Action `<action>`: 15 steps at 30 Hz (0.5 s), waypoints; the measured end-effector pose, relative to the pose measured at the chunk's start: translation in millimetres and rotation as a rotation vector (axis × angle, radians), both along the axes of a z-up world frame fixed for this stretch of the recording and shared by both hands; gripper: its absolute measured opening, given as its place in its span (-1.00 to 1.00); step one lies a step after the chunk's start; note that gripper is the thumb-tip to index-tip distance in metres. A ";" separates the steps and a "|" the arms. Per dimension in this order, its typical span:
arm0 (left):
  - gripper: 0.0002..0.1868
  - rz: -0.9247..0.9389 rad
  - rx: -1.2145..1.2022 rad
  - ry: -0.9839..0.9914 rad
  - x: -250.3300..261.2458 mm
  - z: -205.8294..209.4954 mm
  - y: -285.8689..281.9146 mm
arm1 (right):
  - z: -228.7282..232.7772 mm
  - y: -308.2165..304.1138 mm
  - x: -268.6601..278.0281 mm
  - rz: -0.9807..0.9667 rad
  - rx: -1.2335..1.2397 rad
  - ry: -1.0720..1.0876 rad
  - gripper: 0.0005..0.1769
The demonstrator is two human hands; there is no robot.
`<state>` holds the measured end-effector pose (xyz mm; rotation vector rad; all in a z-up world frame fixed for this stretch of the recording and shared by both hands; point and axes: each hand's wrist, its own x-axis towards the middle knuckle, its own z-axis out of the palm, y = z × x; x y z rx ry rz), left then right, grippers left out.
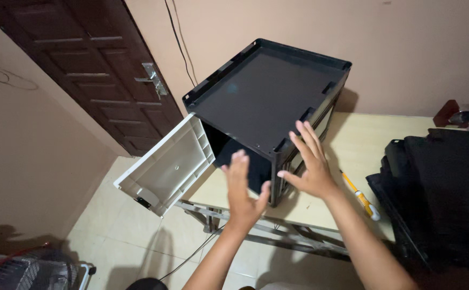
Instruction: The person assembles a black plastic storage crate by attaching side panels, inserting a white foam liner, and fitting a lid. The person then attaches a second crate to the top of the first and secures it.
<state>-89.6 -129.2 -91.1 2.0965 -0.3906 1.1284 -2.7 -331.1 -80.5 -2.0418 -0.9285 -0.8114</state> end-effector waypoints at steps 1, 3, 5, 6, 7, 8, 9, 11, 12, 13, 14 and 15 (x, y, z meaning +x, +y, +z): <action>-0.14 0.025 -0.025 -0.022 -6.3 -4.1 13.1 | -10.8 5.3 -6.5 -0.012 0.053 0.014 0.12; -0.11 0.176 -0.080 0.033 -17.5 -13.0 48.3 | -34.2 13.8 -20.4 -0.043 0.158 0.042 0.17; 0.00 0.432 -0.048 -0.054 -23.3 -22.5 88.4 | -59.4 20.1 -37.2 -0.050 0.287 0.183 0.17; 0.05 0.557 -0.033 -0.054 -24.2 -25.5 113.0 | -71.6 22.8 -45.3 -0.054 0.353 0.254 0.17; 0.10 0.681 -0.018 -0.054 -24.5 -27.5 138.1 | -82.9 25.1 -51.6 -0.094 0.376 0.330 0.18; 0.15 0.757 -0.004 -0.012 -29.5 -29.1 162.7 | -93.2 26.3 -56.5 -0.134 0.398 0.404 0.18; 0.20 0.833 0.011 0.031 -32.9 -30.1 184.4 | -103.0 27.7 -61.0 -0.175 0.421 0.478 0.19; 0.16 0.745 -0.108 0.059 -31.7 -31.0 217.5 | -120.9 35.3 -64.5 -0.163 0.523 0.540 0.17; 0.14 0.702 -0.167 0.076 -32.2 -32.3 226.7 | -128.5 38.6 -65.9 -0.155 0.572 0.572 0.17; 0.09 0.619 -0.288 0.162 -32.4 -33.4 232.0 | -134.6 40.1 -68.2 -0.152 0.583 0.585 0.16; 0.05 0.531 -0.406 0.246 -31.6 -32.5 237.1 | -139.3 42.7 -68.7 -0.148 0.595 0.596 0.14; 0.01 0.439 -0.522 0.329 -32.0 -31.1 239.9 | -142.8 45.8 -69.8 -0.143 0.607 0.606 0.13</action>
